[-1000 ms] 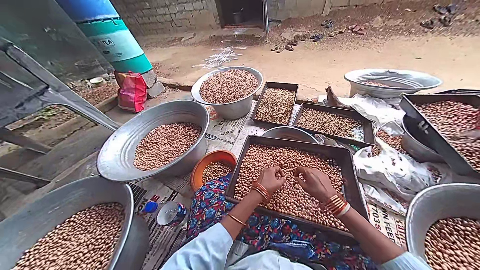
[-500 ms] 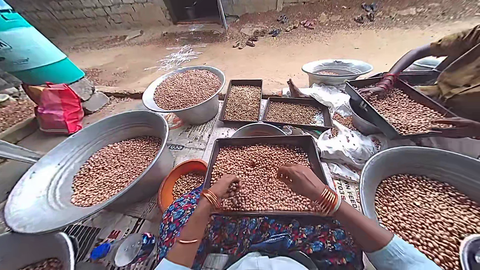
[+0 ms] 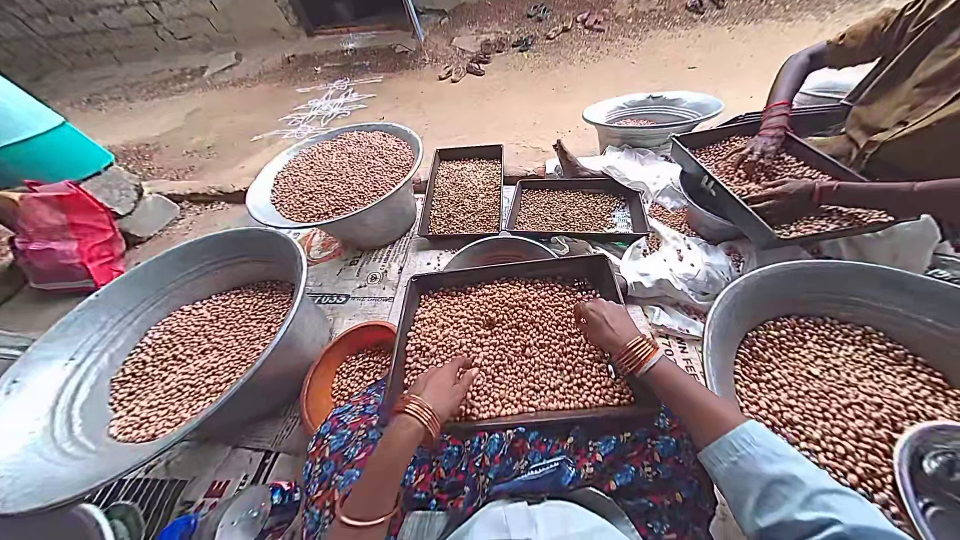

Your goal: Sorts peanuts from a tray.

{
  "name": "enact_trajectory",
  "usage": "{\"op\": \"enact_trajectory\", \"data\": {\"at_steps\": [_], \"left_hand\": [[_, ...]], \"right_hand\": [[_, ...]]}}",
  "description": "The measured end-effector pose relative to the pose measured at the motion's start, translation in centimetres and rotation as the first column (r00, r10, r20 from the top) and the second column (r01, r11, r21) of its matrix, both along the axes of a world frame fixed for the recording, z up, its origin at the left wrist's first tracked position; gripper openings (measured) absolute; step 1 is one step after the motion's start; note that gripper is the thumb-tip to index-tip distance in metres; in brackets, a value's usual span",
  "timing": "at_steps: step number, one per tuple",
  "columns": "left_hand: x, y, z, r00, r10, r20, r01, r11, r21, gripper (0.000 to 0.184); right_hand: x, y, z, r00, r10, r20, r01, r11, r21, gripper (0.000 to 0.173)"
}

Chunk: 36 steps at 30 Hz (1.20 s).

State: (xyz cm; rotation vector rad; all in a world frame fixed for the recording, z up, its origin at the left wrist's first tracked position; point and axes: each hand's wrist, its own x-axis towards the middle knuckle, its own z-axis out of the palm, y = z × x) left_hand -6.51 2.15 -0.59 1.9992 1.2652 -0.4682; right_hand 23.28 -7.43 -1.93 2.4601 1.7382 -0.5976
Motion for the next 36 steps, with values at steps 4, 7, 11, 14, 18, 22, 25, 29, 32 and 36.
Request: {"op": "enact_trajectory", "data": {"at_steps": [4,7,11,14,18,22,25,29,32,36], "left_hand": [[5.9,-3.5,-2.2,0.977,-0.043,0.207,0.069,0.99,-0.122,0.067],[8.2,-3.4,-4.1,0.715,0.332,0.615,-0.063,0.907,-0.416,0.062],[7.7,-1.1,-3.3,0.724,0.109,0.681,-0.175,0.984,0.029,0.047],[6.1,-0.9,-2.9,0.846,-0.122,0.519,-0.063,0.944,0.324,0.029],[6.1,-2.4,-3.8,0.89,-0.259,0.376,0.112,0.922,0.37,0.026],[7.5,-3.1,-4.5,0.905,-0.349,0.243,0.242,0.893,0.38,0.025],[8.6,-3.6,-4.8,0.912,-0.388,0.132,0.321,0.878,0.356,0.028],[8.8,-3.7,-4.9,0.91,-0.403,0.094,0.353,0.874,0.334,0.03],[7.3,-2.5,-5.2,0.902,-0.272,0.335,0.165,0.935,0.315,0.03],[5.3,-0.4,-5.1,0.797,-0.037,0.603,0.025,0.999,0.028,0.033]], "right_hand": [[-0.4,0.0,-0.5,1.0,0.007,0.026,-0.007,1.0,-0.011,0.026],[-0.4,-0.2,-1.1,0.999,0.02,0.028,-0.021,0.999,0.045,0.025],[0.4,-0.8,-1.8,0.999,0.043,0.0,-0.043,0.995,0.094,0.026],[1.1,-0.6,-2.2,0.993,0.03,-0.11,-0.007,0.98,0.197,0.022],[1.2,-0.4,-1.9,0.856,-0.092,-0.508,0.318,0.869,0.379,0.01],[0.7,-1.0,-1.9,0.815,-0.025,-0.578,0.255,0.913,0.32,0.012],[-0.3,-1.5,-2.0,0.913,0.206,-0.351,-0.089,0.942,0.324,0.024],[-2.4,-1.5,-2.3,0.927,0.317,-0.203,-0.271,0.936,0.226,0.024],[-3.9,-1.2,-1.8,0.944,0.307,-0.123,-0.291,0.947,0.133,0.025],[-4.4,-1.3,-2.2,0.943,0.322,-0.087,-0.312,0.944,0.11,0.025]]}}
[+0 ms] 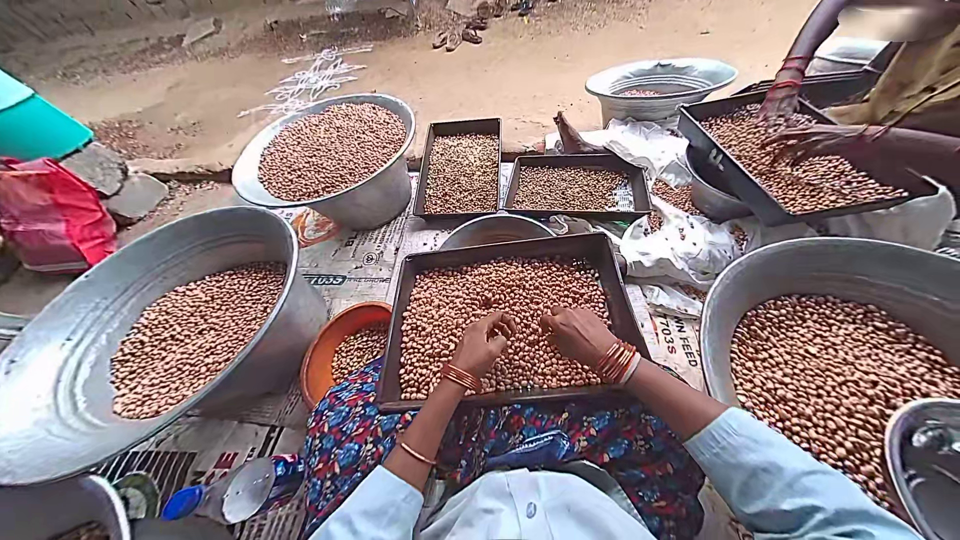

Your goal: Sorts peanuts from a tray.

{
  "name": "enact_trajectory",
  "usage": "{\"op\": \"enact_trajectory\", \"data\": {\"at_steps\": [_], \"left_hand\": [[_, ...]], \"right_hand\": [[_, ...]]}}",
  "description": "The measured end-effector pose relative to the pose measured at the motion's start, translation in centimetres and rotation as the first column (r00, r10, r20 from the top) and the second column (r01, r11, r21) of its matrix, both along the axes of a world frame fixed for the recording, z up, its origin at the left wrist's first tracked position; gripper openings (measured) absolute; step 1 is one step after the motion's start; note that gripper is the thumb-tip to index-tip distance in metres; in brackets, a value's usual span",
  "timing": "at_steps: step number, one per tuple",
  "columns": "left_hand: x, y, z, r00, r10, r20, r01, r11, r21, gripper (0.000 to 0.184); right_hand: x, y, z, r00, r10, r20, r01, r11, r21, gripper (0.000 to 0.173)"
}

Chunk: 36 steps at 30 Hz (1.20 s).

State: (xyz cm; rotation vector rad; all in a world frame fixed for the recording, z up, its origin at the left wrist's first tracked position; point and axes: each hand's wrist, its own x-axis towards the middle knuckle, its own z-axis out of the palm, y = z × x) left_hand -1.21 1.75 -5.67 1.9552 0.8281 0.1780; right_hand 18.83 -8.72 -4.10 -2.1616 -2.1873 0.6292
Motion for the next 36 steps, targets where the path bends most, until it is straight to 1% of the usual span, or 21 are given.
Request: {"op": "enact_trajectory", "data": {"at_steps": [2,5,7,8,9,11,12,13,14,15,17,18,19,20,21,23,25,27,29,32,36], "left_hand": [[-0.2,-0.3,-0.1,0.995,-0.09,-0.031,0.088,0.995,-0.038,0.029],[0.7,-1.8,-0.4,0.954,-0.225,-0.197,0.259,0.952,0.164,0.024],[1.3,-2.5,-0.5,0.923,-0.248,-0.295,0.32,0.92,0.226,0.026],[1.7,-2.7,-0.5,0.906,-0.255,-0.338,0.34,0.914,0.222,0.026],[1.9,-2.8,-0.6,0.894,-0.265,-0.362,0.356,0.909,0.215,0.025],[2.0,-2.9,-0.9,0.89,-0.273,-0.366,0.367,0.904,0.22,0.025],[2.0,-2.8,-0.9,0.894,-0.275,-0.354,0.365,0.905,0.219,0.026],[1.7,-2.6,-0.9,0.912,-0.266,-0.311,0.342,0.913,0.221,0.026],[1.4,-2.3,-0.8,0.941,-0.24,-0.237,0.291,0.934,0.208,0.025],[0.9,-1.8,-0.7,0.969,-0.195,-0.151,0.218,0.964,0.155,0.025],[-0.5,-0.3,-0.7,0.994,-0.082,0.07,0.086,0.995,-0.044,0.02],[-1.3,0.5,-0.8,0.983,-0.017,0.185,0.046,0.988,-0.151,0.019],[-2.1,1.1,-0.9,0.962,0.042,0.271,0.022,0.974,-0.226,0.023],[-2.9,1.6,-0.9,0.95,0.077,0.302,0.003,0.966,-0.257,0.028],[-3.5,1.9,-0.7,0.957,0.082,0.279,-0.014,0.971,-0.238,0.03],[-4.4,1.9,0.0,0.995,0.02,0.094,-0.014,0.998,-0.066,0.025],[-4.5,0.9,0.3,0.991,-0.048,-0.127,0.068,0.985,0.161,0.022],[-4.2,-0.3,0.5,0.961,-0.086,-0.264,0.165,0.941,0.296,0.023],[-3.9,-0.8,0.4,0.932,-0.103,-0.347,0.223,0.918,0.328,0.025],[-3.4,-1.1,0.7,0.884,-0.105,-0.456,0.264,0.916,0.302,0.026],[-3.6,-0.9,0.5,0.881,-0.134,-0.454,0.29,0.911,0.294,0.024]], "right_hand": [[-0.2,0.1,0.0,1.0,0.001,0.017,-0.001,0.999,-0.032,0.025],[0.2,0.4,-0.2,1.0,-0.007,-0.03,0.005,0.999,-0.046,0.028],[1.2,0.4,-0.2,0.982,-0.062,-0.176,0.058,0.998,-0.028,0.031],[1.8,0.3,-0.1,0.952,-0.108,-0.288,0.106,0.994,-0.021,0.031],[2.1,0.1,0.1,0.89,-0.175,-0.421,0.18,0.983,-0.029,0.03],[2.6,-0.2,0.5,0.703,-0.299,-0.646,0.302,0.947,-0.11,0.028],[2.6,-0.3,0.6,0.641,-0.319,-0.698,0.306,0.94,-0.148,0.028],[2.3,-0.4,0.8,0.644,-0.309,-0.699,0.277,0.947,-0.164,0.027],[2.0,-0.5,0.9,0.709,-0.267,-0.653,0.214,0.963,-0.162,0.026],[1.6,-0.5,1.0,0.791,-0.202,-0.578,0.137,0.979,-0.154,0.025],[0.5,-0.7,0.7,0.911,-0.018,-0.412,-0.029,0.994,-0.107,0.028],[0.0,-0.9,0.5,0.942,0.062,-0.328,-0.096,0.991,-0.089,0.027],[-0.4,-1.1,0.3,0.958,0.115,-0.264,-0.14,0.987,-0.078,0.025],[-0.9,-1.3,0.1,0.966,0.145,-0.214,-0.163,0.984,-0.07,0.023],[-1.4,-1.4,0.1,0.973,0.155,-0.171,-0.169,0.983,-0.074,0.021],[-2.3,-1.5,0.3,0.983,0.153,-0.104,-0.163,0.982,-0.097,0.02],[-2.8,-1.5,0.5,0.985,0.159,-0.063,-0.166,0.979,-0.119,0.019],[-3.1,-1.5,0.6,0.986,0.16,-0.038,-0.164,0.977,-0.139,0.019],[-3.2,-1.6,0.8,0.988,0.149,-0.03,-0.152,0.976,-0.154,0.02],[-3.3,-1.8,1.1,0.992,0.12,-0.036,-0.125,0.974,-0.189,0.02],[-3.4,-1.8,0.8,0.991,0.133,-0.027,-0.136,0.971,-0.199,0.02]]}}
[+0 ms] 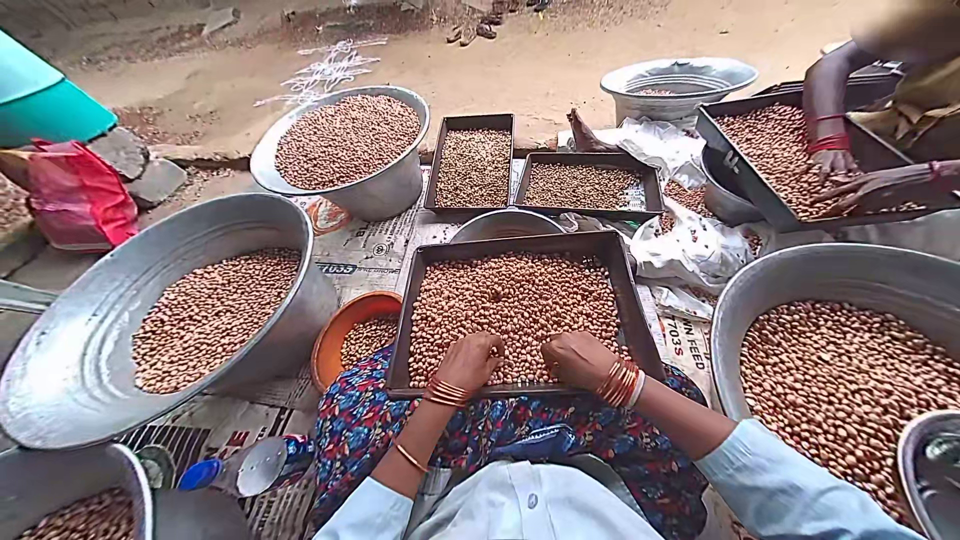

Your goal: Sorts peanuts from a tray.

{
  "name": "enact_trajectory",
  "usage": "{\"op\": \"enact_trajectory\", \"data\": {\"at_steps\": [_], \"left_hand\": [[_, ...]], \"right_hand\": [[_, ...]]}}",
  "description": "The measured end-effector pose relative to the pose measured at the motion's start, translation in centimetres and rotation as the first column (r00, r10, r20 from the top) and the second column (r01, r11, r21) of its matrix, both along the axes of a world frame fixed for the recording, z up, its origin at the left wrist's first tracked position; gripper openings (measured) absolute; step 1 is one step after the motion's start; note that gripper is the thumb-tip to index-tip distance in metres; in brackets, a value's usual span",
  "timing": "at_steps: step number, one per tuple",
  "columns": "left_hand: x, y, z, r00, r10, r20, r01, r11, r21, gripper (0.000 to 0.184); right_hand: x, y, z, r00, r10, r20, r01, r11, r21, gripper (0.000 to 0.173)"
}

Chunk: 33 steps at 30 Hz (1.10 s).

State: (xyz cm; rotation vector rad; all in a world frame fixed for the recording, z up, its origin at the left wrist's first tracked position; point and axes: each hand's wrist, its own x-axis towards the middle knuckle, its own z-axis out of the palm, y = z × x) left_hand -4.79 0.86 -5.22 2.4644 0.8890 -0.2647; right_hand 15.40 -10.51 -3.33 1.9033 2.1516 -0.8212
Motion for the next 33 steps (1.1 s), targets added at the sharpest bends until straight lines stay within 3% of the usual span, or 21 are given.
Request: {"op": "enact_trajectory", "data": {"at_steps": [2,4,5,7,8,9,10,11,12,13,14,15,16,17,18,19,22,25,28,33], "left_hand": [[-0.8,0.5,-0.3,0.99,0.042,0.135,-0.036,0.998,-0.047,0.022],[-1.6,1.2,-0.6,0.928,0.175,0.329,-0.113,0.974,-0.198,0.023],[-1.9,1.5,-0.4,0.901,0.231,0.368,-0.135,0.954,-0.268,0.025],[-1.7,1.7,0.1,0.903,0.233,0.362,-0.141,0.954,-0.264,0.031],[-1.4,1.5,0.0,0.919,0.182,0.35,-0.115,0.973,-0.202,0.031],[-1.1,1.2,-0.2,0.937,0.116,0.329,-0.075,0.988,-0.134,0.028],[-0.7,0.9,-0.3,0.957,0.048,0.287,-0.029,0.997,-0.07,0.025],[-0.2,0.6,-0.4,0.973,0.0,0.229,0.007,1.0,-0.027,0.025],[0.2,0.3,-0.5,0.985,-0.026,0.17,0.028,1.0,-0.01,0.026],[0.7,0.1,-0.5,0.993,-0.035,0.11,0.036,0.999,-0.003,0.027],[1.0,-0.1,-0.4,0.997,-0.037,0.065,0.036,0.999,0.006,0.027],[1.2,-0.2,-0.4,0.998,-0.035,0.042,0.035,0.999,0.015,0.026],[1.3,-0.3,-0.5,0.999,-0.035,0.035,0.034,0.999,0.02,0.025],[1.3,-0.2,-0.6,0.998,-0.036,0.043,0.035,0.999,0.023,0.024],[1.1,-0.1,-0.8,0.998,-0.03,0.06,0.029,0.999,0.015,0.025],[0.7,0.2,-0.9,0.994,-0.014,0.107,0.013,1.0,0.008,0.024],[-0.3,1.2,-1.0,0.952,0.099,0.289,-0.103,0.995,0.001,0.022],[-0.8,1.5,-0.5,0.948,0.09,0.304,-0.1,0.995,0.018,0.021],[-0.2,0.7,-0.5,0.977,-0.014,0.212,0.008,1.0,0.03,0.024],[1.2,-0.4,-0.5,0.999,-0.04,-0.016,0.04,0.999,0.035,0.027]], "right_hand": [[0.0,0.1,-0.1,1.0,-0.005,0.0,0.005,1.0,-0.028,0.022],[0.6,0.2,-0.3,0.999,-0.011,-0.053,0.009,0.999,-0.036,0.023],[1.1,0.3,-0.5,0.992,-0.016,-0.123,0.013,1.0,-0.027,0.025],[2.6,0.9,-0.6,0.941,-0.048,-0.335,0.044,0.999,-0.02,0.025],[3.4,1.1,-0.4,0.867,-0.106,-0.487,0.093,0.994,-0.05,0.024],[4.1,1.3,-0.3,0.725,-0.196,-0.661,0.165,0.98,-0.11,0.019],[4.6,1.4,-0.4,0.507,-0.286,-0.813,0.224,0.955,-0.196,0.014],[4.9,1.5,-0.4,0.291,-0.351,-0.89,0.259,0.924,-0.28,0.015],[5.2,1.5,-0.4,0.157,-0.375,-0.914,0.285,0.903,-0.322,0.018],[5.3,1.5,-0.5,0.106,-0.38,-0.919,0.324,0.887,-0.329,0.02],[5.4,1.5,-0.5,0.148,-0.382,-0.912,0.376,0.875,-0.305,0.019],[5.4,1.5,-0.4,0.297,-0.371,-0.88,0.422,0.878,-0.228,0.016],[5.4,1.4,-0.3,0.524,-0.336,-0.782,0.425,0.9,-0.102,0.015],[5.3,1.4,-0.1,0.74,-0.273,-0.615,0.361,0.933,0.02,0.02],[4.9,1.3,-0.1,0.872,-0.197,-0.449,0.262,0.961,0.088,0.026],[4.5,1.2,-0.1,0.935,-0.126,-0.331,0.173,0.978,0.117,0.027],[3.0,0.7,-0.3,0.988,-0.025,-0.151,0.042,0.993,0.11,0.024],[1.8,0.5,-0.2,0.999,-0.017,-0.044,0.021,0.996,0.092,0.021],[1.2,0.4,-0.2,1.0,0.01,0.009,-0.011,0.995,0.097,0.02],[1.2,0.3,-0.1,0.999,0.009,0.032,-0.011,0.999,0.051,0.021]]}}
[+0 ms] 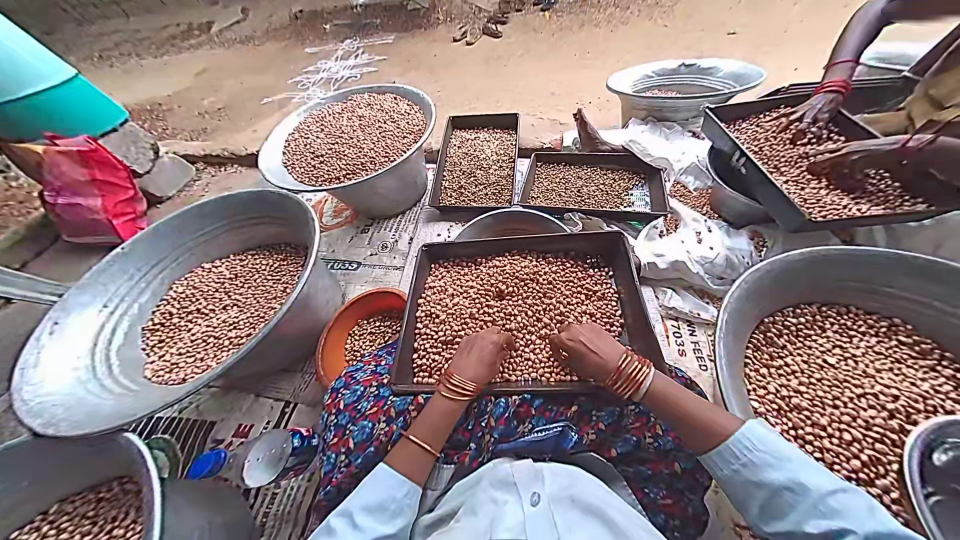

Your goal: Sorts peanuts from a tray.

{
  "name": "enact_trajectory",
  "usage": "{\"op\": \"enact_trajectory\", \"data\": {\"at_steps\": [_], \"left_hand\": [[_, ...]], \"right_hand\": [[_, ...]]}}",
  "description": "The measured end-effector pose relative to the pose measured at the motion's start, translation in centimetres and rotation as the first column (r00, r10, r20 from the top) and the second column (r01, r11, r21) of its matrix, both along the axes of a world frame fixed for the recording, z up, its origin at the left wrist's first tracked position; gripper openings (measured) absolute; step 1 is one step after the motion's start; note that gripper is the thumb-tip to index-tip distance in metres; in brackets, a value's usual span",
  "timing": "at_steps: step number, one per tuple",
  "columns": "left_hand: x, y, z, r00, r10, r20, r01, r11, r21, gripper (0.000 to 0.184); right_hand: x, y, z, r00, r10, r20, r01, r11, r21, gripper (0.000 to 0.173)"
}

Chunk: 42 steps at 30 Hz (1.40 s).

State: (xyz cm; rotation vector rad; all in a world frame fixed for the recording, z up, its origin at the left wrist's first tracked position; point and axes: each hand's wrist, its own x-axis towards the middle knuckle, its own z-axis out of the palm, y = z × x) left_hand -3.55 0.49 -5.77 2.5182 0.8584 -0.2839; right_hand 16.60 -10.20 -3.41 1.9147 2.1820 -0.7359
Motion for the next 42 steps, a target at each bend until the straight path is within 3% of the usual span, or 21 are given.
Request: {"op": "enact_trajectory", "data": {"at_steps": [3,5,7,9,10,11,15,20,24,28,30,32,34,36,38,40,42], "left_hand": [[-0.2,0.3,0.0,1.0,0.002,-0.008,-0.002,1.0,-0.009,0.026],[-1.1,1.0,-0.2,0.983,0.076,0.169,-0.064,0.995,-0.074,0.022],[-2.0,1.8,-0.4,0.884,0.263,0.387,-0.162,0.948,-0.273,0.019],[-2.3,2.3,-0.1,0.826,0.376,0.419,-0.196,0.889,-0.413,0.022],[-2.2,2.2,0.2,0.849,0.369,0.379,-0.205,0.89,-0.406,0.026],[-1.8,1.9,0.7,0.89,0.336,0.307,-0.212,0.903,-0.373,0.027],[0.8,-0.6,0.5,0.982,0.185,0.038,-0.178,0.974,-0.137,0.028],[1.2,-0.6,0.3,0.985,0.171,0.0,-0.169,0.978,-0.125,0.027],[-3.0,1.9,3.0,0.926,0.343,0.158,-0.344,0.939,-0.027,0.028],[-9.8,5.2,5.6,0.832,0.484,0.272,-0.554,0.756,0.349,0.019],[-11.6,5.6,6.0,0.82,0.482,0.31,-0.573,0.696,0.432,0.02],[-11.1,4.5,5.8,0.852,0.389,0.35,-0.51,0.768,0.386,0.02],[-9.0,2.5,4.7,0.892,0.261,0.369,-0.354,0.912,0.21,0.017],[-6.6,0.8,3.2,0.947,0.15,0.284,-0.176,0.982,0.068,0.017],[-4.6,-0.2,2.0,0.987,0.095,0.131,-0.101,0.994,0.045,0.019],[-3.3,-0.9,1.4,0.997,0.08,-0.016,-0.079,0.994,0.071,0.022],[-2.6,-1.2,1.3,0.994,0.073,-0.078,-0.067,0.995,0.076,0.023]], "right_hand": [[1.2,0.5,-0.4,0.988,-0.022,-0.154,0.02,1.0,-0.016,0.025],[2.4,0.9,-0.6,0.915,-0.08,-0.396,0.098,0.995,0.027,0.026],[3.1,1.2,-0.4,0.709,-0.22,-0.67,0.276,0.961,-0.024,0.019],[3.1,1.3,-0.5,0.444,-0.343,-0.828,0.43,0.892,-0.139,0.011],[3.0,1.4,-0.7,0.393,-0.37,-0.842,0.459,0.872,-0.17,0.012],[2.8,1.5,-0.7,0.425,-0.379,-0.822,0.459,0.873,-0.165,0.013],[1.4,1.3,-0.7,0.821,-0.225,-0.525,0.299,0.952,0.059,0.025],[-0.8,1.1,-1.9,0.935,-0.05,-0.352,0.111,0.981,0.157,0.024],[-2.6,1.4,-2.3,0.952,0.051,-0.302,0.017,0.975,0.221,0.022],[-3.6,1.7,-3.1,0.971,0.094,-0.219,-0.038,0.968,0.247,0.022],[-3.7,2.0,-3.5,0.978,0.102,-0.183,-0.052,0.965,0.256,0.022],[-3.7,2.2,-3.5,0.978,0.101,-0.18,-0.056,0.97,0.238,0.022],[-3.8,2.4,-3.4,0.98,0.091,-0.177,-0.057,0.98,0.189,0.023],[-3.7,2.4,-3.6,0.978,0.083,-0.189,-0.051,0.984,0.168,0.025],[-3.1,2.6,-3.4,0.96,0.017,-0.279,0.013,0.994,0.107,0.03],[-1.8,2.7,-2.2,0.882,-0.114,-0.456,0.137,0.99,0.017,0.032],[0.1,2.7,-1.2,0.683,-0.269,-0.679,0.293,0.953,-0.082,0.025]]}}
